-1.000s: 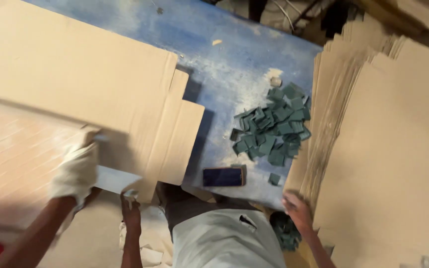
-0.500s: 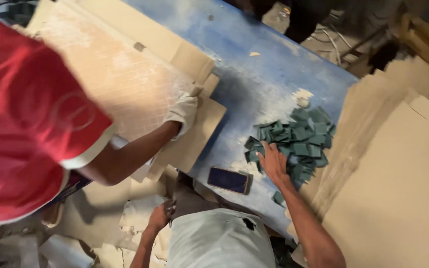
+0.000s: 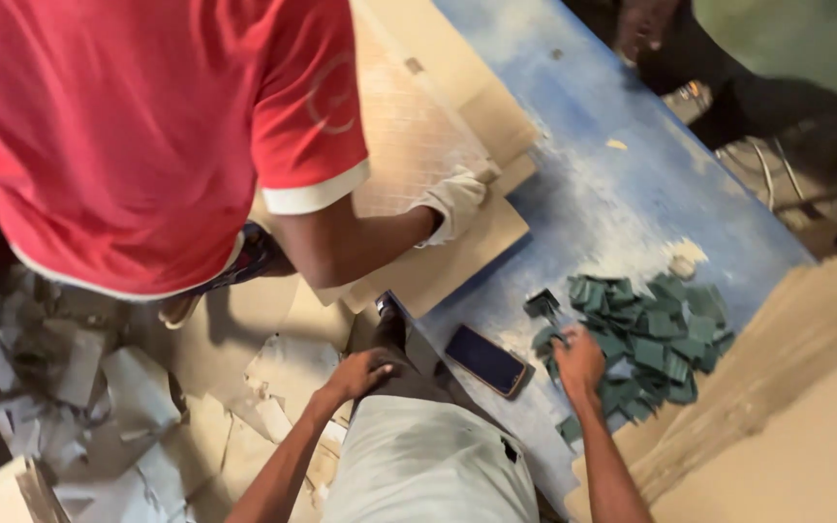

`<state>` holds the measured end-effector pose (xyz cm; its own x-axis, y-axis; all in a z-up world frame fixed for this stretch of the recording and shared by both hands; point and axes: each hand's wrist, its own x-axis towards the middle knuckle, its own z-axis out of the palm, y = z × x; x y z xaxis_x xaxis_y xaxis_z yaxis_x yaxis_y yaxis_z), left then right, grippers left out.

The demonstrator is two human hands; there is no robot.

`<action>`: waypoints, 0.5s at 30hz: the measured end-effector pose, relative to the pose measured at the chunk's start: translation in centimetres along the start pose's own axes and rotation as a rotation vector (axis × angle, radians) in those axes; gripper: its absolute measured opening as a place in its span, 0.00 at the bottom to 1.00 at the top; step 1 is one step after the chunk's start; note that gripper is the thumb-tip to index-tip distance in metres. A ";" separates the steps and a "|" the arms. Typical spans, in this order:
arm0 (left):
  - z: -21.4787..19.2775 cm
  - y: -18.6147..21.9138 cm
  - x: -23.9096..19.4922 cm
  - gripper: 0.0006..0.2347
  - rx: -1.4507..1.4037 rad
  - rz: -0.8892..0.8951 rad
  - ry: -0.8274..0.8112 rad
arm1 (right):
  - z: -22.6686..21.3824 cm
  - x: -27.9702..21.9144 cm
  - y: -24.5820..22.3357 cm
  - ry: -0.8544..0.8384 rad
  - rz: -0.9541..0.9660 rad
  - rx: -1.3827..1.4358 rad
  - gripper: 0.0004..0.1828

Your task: The person works with coworkers to package large ceramic tiles into cardboard boxes, folding the cardboard around the tiles and securing them by hand.

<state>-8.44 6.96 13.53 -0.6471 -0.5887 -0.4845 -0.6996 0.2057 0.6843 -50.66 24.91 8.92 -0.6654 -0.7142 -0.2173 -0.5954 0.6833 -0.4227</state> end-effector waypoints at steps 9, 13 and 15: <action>-0.3 17.6 5.0 0.32 0.186 0.179 -0.066 | -2.5 -6.1 -3.7 0.180 -0.096 0.350 0.15; 4.2 17.8 7.2 0.27 0.341 0.263 -0.121 | -3.2 -9.2 -10.4 0.021 -0.100 0.368 0.13; 5.5 15.6 8.1 0.23 0.458 0.289 -0.127 | -3.1 -9.9 -12.5 -0.006 -0.133 0.400 0.11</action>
<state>-26.29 9.75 17.31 -0.8438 -0.3646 -0.3938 -0.5302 0.6801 0.5063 -38.02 23.88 19.10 -0.5915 -0.7936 -0.1423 -0.4534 0.4734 -0.7552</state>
